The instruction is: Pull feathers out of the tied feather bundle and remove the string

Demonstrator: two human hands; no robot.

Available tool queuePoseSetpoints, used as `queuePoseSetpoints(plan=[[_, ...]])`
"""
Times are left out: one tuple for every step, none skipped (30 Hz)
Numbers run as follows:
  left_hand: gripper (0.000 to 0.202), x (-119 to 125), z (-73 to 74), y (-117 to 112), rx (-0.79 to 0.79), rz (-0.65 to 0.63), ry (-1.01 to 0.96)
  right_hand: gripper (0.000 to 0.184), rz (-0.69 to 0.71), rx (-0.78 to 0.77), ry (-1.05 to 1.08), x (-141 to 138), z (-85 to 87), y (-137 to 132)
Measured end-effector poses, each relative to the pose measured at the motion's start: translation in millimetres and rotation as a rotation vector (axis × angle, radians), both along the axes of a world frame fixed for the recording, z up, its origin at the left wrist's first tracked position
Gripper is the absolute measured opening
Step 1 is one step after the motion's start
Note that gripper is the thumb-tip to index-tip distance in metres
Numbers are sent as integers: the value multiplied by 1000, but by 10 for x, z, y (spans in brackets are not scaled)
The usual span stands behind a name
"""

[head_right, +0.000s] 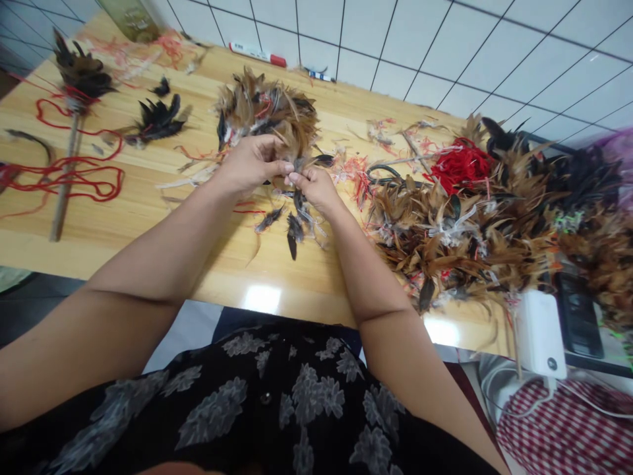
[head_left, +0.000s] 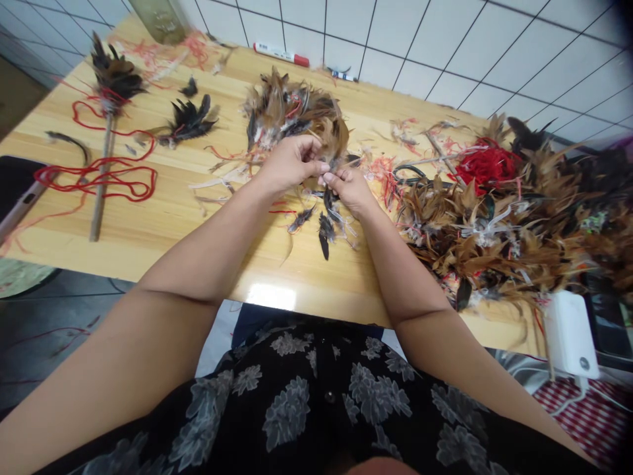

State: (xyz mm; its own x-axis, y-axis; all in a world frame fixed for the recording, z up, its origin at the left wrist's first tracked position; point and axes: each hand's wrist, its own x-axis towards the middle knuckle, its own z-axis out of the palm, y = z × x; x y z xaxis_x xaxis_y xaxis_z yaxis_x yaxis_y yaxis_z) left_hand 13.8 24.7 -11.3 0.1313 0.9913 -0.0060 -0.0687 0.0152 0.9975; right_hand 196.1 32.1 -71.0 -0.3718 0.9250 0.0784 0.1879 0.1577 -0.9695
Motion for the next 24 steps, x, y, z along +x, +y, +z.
queuePoseSetpoints(plan=[[42,0,-35,26,18,2,33,69,0,6,-22,-4,-1,-2],[44,-2,-68,51,33,4,71,68,-8,18,-43,-10,-6,-4],[46,-6,-98,74,41,4,102,67,-20,34,-64,-16,-12,-6],[47,-14,-124,92,39,1,114,65,-36,52,-82,-23,-19,-8],[48,-25,-146,106,30,-9,119,62,-49,67,-100,-30,-26,-10],[49,-40,-162,115,17,-27,121,59,-58,76,-118,-35,-31,-12],[49,-56,-173,120,1,-53,125,56,-66,81,-137,-39,-33,-14],[49,-71,-177,119,-13,-81,130,52,-73,86,-154,-41,-32,-17],[50,-81,-176,115,-23,-103,136,49,-76,90,-170,-42,-27,-19],[50,-85,-168,105,-28,-115,140,47,-78,94,-185,-42,-20,-21],[49,-80,-155,91,-30,-117,137,44,-77,98,-198,-42,-11,-23],[47,-67,-136,73,-35,-115,126,43,-76,102,-207,-43,-3,-25],[45,-47,-114,50,-45,-106,105,42,-75,105,-212,-44,5,-25],[44,-23,-90,25,-63,-93,74,41,-76,106,-211,-46,10,-25],[43,4,-65,-1,-90,-79,33,42,-80,104,-203,-49,14,-25],[43,30,-41,-26,-126,-66,-15,43,-84,101,-189,-52,16,-25],[44,52,-19,-49,-165,-52,-64,44,-86,94,-173,-55,18,-27],[44,70,-1,-67,-204,-40,-111,45,-86,85,-157,-58,22,-31],[43,82,12,-81,-239,-33,-152,45,-86,75,-140,-60,30,-37],[42,89,21,-90,-268,-34,-184,46,-89,67,-124,-62,43,-46],[41,92,26,-94,-287,-35,-205,46,-94,58,-109,-64,61,-57],[40,92,27,-96,-296,-38,-217,46,-100,50,-93,-68,86,-71],[40,90,28,-95,-297,-42,-224,46,-105,40,-74,-72,114,-86],[41,88,30,-95,-293,-46,-227,47,-106,29,-51,-77,144,-101]])
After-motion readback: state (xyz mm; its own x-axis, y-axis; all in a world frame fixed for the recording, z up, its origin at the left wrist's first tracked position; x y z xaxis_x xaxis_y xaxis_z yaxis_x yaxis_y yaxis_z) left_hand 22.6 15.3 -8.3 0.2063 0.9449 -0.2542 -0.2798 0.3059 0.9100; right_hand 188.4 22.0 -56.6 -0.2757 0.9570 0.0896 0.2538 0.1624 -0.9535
